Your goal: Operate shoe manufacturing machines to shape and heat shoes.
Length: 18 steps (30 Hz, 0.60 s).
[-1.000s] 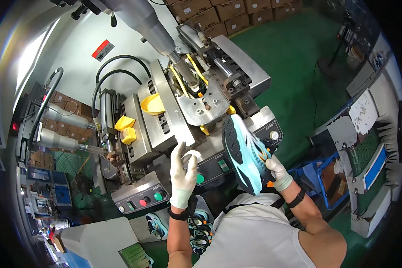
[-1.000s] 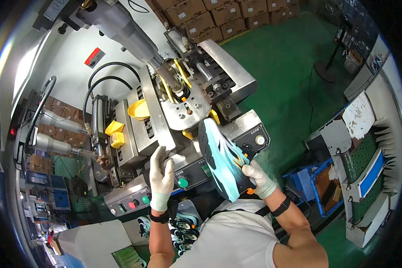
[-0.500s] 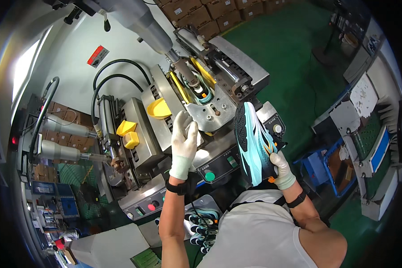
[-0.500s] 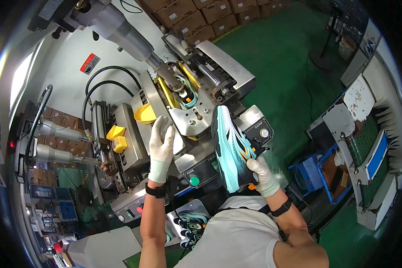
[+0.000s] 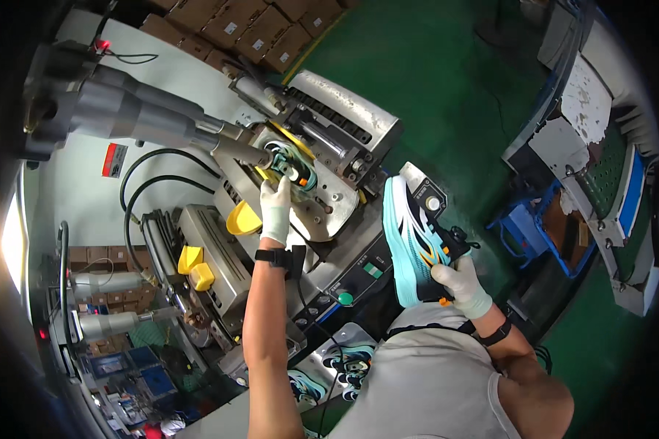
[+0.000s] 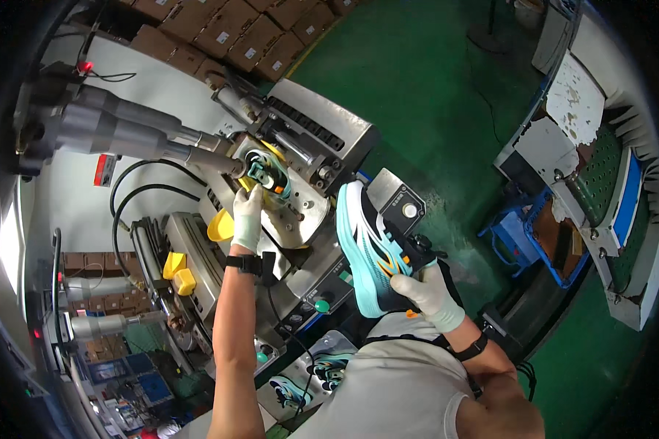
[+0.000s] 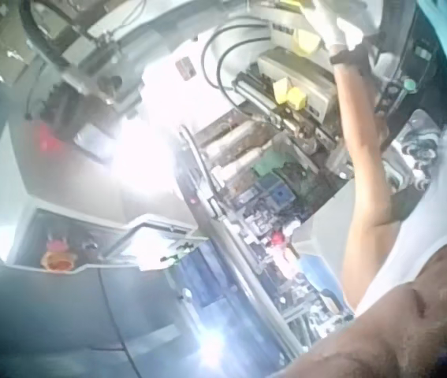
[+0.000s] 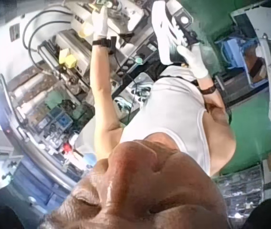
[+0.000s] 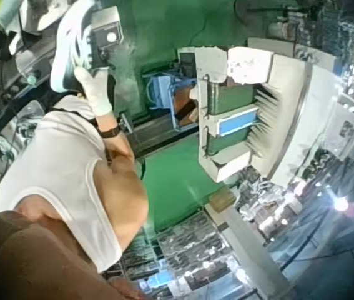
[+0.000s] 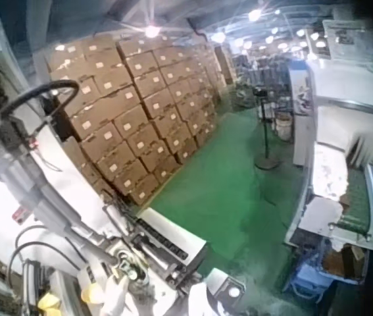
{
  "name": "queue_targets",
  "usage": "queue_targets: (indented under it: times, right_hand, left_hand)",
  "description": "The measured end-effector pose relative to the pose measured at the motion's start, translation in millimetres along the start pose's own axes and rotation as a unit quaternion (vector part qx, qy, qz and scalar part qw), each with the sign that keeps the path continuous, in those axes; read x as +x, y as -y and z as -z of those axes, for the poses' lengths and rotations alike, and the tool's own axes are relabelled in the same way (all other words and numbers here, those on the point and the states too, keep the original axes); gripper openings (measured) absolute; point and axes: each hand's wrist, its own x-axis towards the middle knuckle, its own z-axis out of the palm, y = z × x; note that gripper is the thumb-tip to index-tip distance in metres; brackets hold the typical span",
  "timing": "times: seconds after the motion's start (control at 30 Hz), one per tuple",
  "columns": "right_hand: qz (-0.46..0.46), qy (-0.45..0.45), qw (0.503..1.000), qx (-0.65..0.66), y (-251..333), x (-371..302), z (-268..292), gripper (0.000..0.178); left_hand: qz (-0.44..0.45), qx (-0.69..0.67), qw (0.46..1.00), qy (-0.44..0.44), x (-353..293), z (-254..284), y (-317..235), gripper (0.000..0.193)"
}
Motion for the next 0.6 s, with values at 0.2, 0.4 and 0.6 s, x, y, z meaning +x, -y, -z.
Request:
queue_targets:
  times: [0.2, 0.4, 0.6]
  right_hand:
    - [-0.008, -0.021, 0.998, -0.06, 6, -10, 11, 0.072]
    - [-0.026, -0.021, 0.994, -0.101, 12, 8, 8, 0.061]
    - [-0.011, -0.007, 0.976, -0.216, 18, 45, -25, 0.045]
  left_hand:
    - [-0.054, 0.227, 0.972, -0.034, 66, -32, 54, 0.065]
    - [0.084, 0.065, 0.994, -0.034, 70, -8, 30, 0.038]
    - [0.076, -0.314, 0.946, 0.033, -47, 40, -10, 0.019]
